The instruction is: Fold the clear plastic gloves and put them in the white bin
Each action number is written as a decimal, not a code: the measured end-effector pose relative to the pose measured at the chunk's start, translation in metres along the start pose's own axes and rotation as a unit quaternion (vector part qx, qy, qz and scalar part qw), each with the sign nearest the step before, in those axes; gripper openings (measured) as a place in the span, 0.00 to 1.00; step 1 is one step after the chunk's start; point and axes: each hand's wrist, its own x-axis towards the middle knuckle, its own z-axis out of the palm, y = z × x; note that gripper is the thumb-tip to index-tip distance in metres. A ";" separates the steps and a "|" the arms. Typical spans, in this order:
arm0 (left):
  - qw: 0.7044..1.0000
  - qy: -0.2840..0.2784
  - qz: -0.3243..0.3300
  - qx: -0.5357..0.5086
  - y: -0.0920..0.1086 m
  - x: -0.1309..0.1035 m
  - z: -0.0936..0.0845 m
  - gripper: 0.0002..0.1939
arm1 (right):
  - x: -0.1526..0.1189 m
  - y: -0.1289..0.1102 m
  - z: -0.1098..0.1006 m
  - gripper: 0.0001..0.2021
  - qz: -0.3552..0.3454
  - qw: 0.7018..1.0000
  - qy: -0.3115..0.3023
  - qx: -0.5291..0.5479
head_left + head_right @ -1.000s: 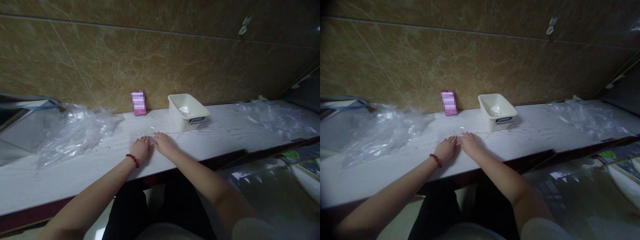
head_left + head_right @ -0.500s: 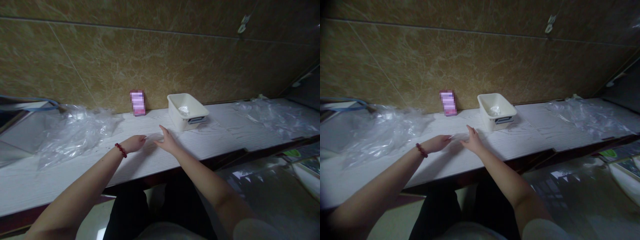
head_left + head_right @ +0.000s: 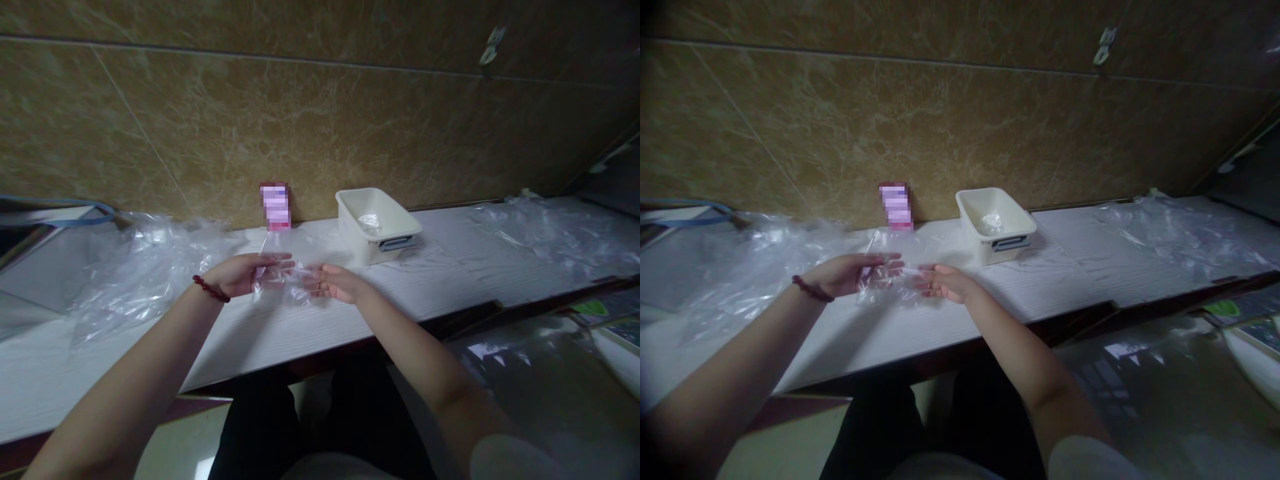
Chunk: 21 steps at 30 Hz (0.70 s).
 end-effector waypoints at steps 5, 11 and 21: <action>0.997 0.027 -0.008 -0.075 -0.016 0.018 -0.027 0.18 | 0.029 -0.007 -0.005 0.09 0.069 0.997 0.018 -0.032; 0.991 0.090 0.027 -0.096 -0.036 0.032 -0.050 0.17 | 0.066 -0.011 -0.011 0.02 0.110 0.990 0.043 -0.076; 0.993 0.102 0.009 -0.065 -0.048 0.031 -0.059 0.21 | 0.066 -0.007 -0.016 0.08 0.077 0.991 0.051 -0.099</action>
